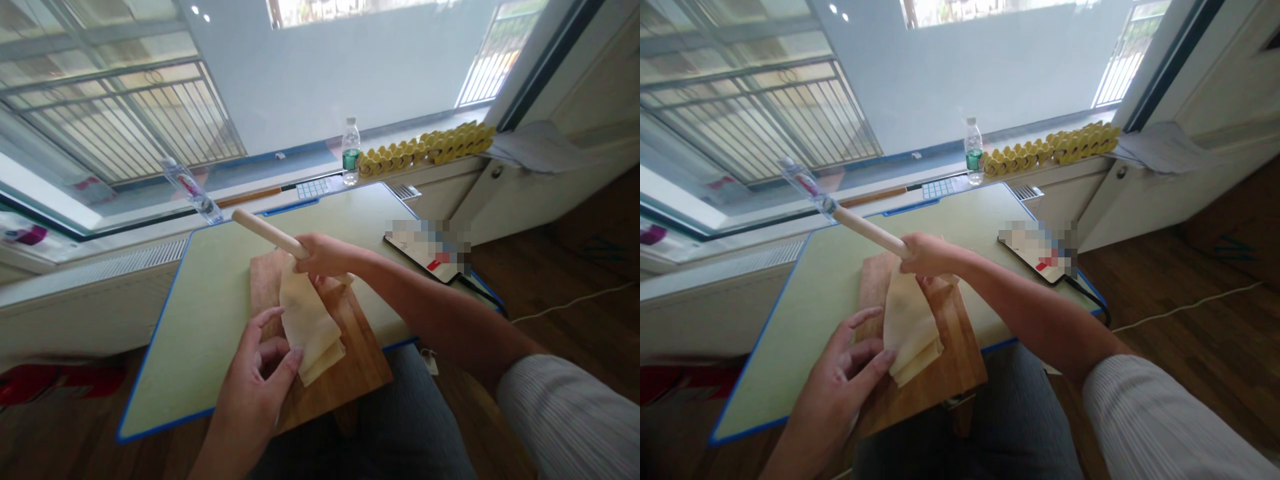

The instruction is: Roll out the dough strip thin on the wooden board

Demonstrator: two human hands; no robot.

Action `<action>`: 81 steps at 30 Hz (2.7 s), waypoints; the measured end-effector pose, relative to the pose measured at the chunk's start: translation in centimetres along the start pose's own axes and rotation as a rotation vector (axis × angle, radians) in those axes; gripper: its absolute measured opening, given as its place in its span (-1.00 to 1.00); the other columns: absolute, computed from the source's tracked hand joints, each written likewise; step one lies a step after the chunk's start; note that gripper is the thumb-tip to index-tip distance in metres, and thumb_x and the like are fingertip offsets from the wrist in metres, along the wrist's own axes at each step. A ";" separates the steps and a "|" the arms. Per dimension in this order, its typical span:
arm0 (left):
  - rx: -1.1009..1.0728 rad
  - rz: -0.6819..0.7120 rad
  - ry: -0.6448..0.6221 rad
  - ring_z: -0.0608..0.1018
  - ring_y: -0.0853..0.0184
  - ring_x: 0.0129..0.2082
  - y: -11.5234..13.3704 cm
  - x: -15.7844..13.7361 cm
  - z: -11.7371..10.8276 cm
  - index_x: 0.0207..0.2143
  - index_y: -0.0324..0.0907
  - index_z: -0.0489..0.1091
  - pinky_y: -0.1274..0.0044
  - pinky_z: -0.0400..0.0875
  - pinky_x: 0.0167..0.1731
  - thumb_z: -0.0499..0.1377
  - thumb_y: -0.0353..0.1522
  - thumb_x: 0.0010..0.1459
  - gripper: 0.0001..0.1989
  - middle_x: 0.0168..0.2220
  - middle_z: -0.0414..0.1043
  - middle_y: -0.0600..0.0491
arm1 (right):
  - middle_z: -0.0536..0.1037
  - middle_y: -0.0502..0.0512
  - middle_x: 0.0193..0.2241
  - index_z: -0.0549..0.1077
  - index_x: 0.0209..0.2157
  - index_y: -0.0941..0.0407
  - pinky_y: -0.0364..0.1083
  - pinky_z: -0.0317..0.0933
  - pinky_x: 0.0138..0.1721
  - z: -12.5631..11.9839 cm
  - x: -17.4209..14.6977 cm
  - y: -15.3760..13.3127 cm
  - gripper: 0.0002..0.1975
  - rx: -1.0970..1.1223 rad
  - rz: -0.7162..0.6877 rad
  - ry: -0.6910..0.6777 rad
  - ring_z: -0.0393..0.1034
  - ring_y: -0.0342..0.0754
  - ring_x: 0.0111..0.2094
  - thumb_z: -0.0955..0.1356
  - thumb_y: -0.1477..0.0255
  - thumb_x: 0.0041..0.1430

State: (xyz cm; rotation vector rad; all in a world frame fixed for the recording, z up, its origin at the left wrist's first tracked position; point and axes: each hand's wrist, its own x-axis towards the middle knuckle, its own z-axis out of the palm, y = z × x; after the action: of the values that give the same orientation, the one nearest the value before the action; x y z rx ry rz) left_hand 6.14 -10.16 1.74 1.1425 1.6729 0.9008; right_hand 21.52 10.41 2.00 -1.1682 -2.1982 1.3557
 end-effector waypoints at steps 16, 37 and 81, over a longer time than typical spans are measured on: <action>0.646 0.609 -0.048 0.54 -0.01 0.17 -0.5 1.1 2.2 0.13 -0.01 0.55 0.07 0.40 0.23 0.43 -0.32 0.07 -0.47 0.14 0.59 -0.04 | 0.56 -0.04 -0.52 0.44 -0.16 0.07 -0.20 0.18 -0.59 -0.3 -0.9 -0.2 -0.85 -0.313 -0.014 0.046 0.45 -0.11 -0.58 0.43 0.43 0.24; 0.462 0.679 -0.259 0.64 0.16 -0.02 0.1 -0.1 0.3 -0.04 -0.03 0.62 0.30 0.56 0.08 0.30 -0.41 0.20 -0.72 -0.05 0.66 -0.05 | 0.59 -0.01 -0.45 0.56 -0.21 0.11 -0.16 0.06 -0.49 -2.4 -0.7 0.1 -0.83 -0.421 -0.017 0.063 0.36 -0.16 -0.51 0.48 0.34 0.21; 0.999 0.575 0.327 0.51 0.00 0.19 0.0 12.3 -1.2 0.08 -0.19 0.48 0.18 0.34 0.22 0.03 -0.36 0.35 -0.65 0.18 0.54 -0.19 | 0.28 0.24 0.47 0.30 0.44 0.14 0.39 -0.09 0.46 3.9 -6.3 1.3 -0.44 -0.871 0.133 0.486 0.14 0.26 0.47 0.12 0.29 0.55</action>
State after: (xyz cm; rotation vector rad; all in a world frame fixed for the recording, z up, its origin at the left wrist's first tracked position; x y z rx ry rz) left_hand 2.90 1.45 -1.13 2.3299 2.1837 0.5670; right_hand 23.67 3.53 -0.11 -1.7011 -2.3687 0.0260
